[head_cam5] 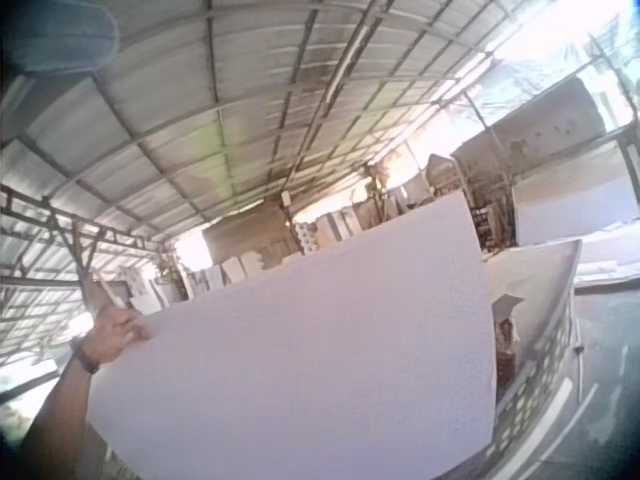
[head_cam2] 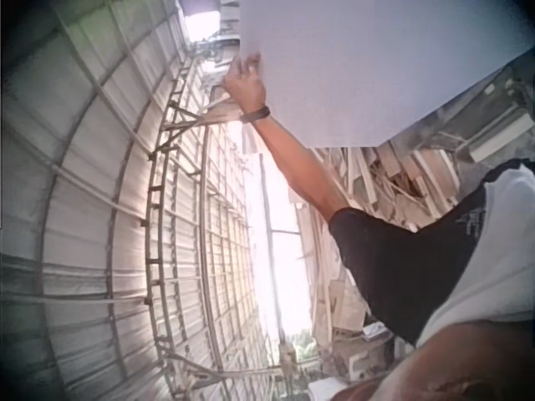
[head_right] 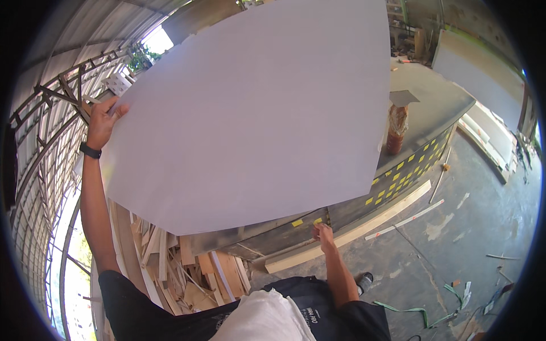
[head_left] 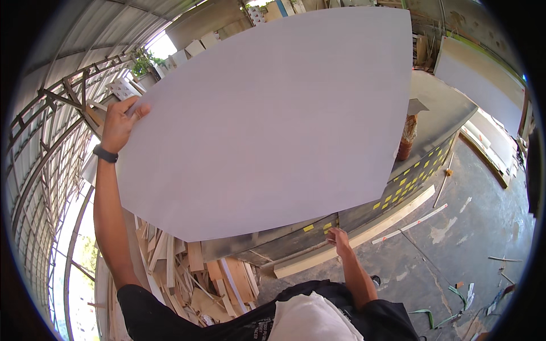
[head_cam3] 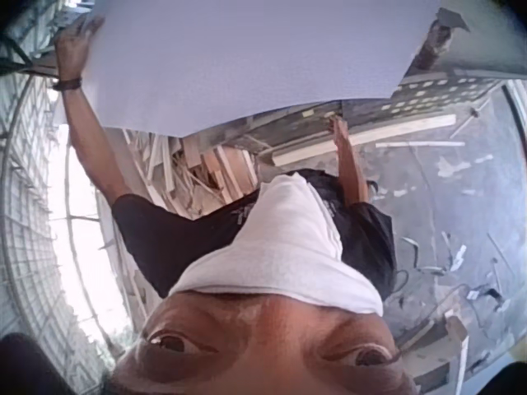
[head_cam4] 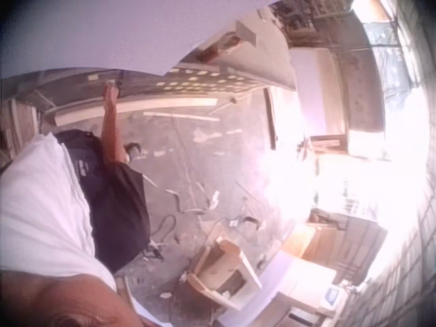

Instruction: The person picks up a large white board from a pile of wood scraps, flips it over, and carries it across the workshop floor. They then place the board onto a curved wooden structure and press it down along the edges to fit it into place.

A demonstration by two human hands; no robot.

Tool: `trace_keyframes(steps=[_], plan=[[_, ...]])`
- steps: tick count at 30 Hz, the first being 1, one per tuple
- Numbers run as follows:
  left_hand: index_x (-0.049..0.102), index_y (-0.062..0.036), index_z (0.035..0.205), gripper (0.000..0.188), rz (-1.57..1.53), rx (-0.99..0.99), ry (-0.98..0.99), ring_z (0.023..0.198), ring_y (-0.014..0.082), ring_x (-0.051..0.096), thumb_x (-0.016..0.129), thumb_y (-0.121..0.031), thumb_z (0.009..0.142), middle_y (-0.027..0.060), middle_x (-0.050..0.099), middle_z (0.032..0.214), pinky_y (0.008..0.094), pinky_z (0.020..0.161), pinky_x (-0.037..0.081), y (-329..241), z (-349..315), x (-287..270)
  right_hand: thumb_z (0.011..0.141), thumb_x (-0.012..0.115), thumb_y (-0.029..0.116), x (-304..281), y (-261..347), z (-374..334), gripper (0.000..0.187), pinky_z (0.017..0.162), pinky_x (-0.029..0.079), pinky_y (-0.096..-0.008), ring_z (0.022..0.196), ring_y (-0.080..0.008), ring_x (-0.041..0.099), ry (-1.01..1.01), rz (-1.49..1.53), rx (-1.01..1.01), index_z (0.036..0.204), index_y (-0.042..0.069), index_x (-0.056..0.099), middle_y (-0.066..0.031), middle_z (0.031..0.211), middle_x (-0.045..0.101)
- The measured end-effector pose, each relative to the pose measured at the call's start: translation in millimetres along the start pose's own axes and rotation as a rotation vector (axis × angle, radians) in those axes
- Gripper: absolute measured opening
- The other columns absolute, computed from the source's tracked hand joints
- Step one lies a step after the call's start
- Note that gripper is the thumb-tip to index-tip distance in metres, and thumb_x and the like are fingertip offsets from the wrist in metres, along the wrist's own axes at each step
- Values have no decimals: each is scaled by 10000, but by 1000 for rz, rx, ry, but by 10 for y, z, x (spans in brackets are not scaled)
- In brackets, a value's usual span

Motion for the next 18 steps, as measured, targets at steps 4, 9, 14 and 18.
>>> trace_keyframes(steps=[4, 9, 14, 18], plan=[[662, 18, 900, 399, 66, 12, -29, 561, 134, 485, 721, -371, 963, 94, 609, 638, 324, 559, 418, -32, -110, -61, 943, 615, 190, 339, 23, 333, 225, 769, 530, -393, 852, -237, 666, -115, 285, 42, 1085, 19, 648, -61, 880, 637], [662, 13, 981, 398, 41, -16, -58, 634, 131, 555, 717, -381, 969, 101, 659, 717, 307, 634, 465, -196, -141, -70, 910, 585, 63, -31, 934, 93, 342, 779, 547, -372, 925, -245, 615, -765, -157, -626, 1237, -31, 608, -124, 1110, 577], [679, 34, 1119, 418, -65, -88, -55, 792, 107, 595, 704, -363, 990, 38, 703, 887, 280, 765, 507, 47, -300, -75, 951, 549, -2, 95, 3433, -1039, 378, 920, 544, -341, 1045, -209, 580, -613, 126, -1092, 1328, -19, 577, -126, 1220, 537], [666, 39, 1175, 453, -115, -83, -80, 867, 125, 606, 703, -372, 987, 59, 702, 966, 280, 839, 500, 185, -320, 16, 944, 630, 27, -286, 4142, -1315, 330, 927, 528, -324, 1090, -197, 572, -759, -194, -1254, 1272, -10, 633, -110, 1264, 510]])
Point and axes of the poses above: each hand's wrist, its own z-axis towards the middle knuckle, its own x-axis out of the palm, y = z × x, the point moved 7 cm from there along z, towards the middle knuckle
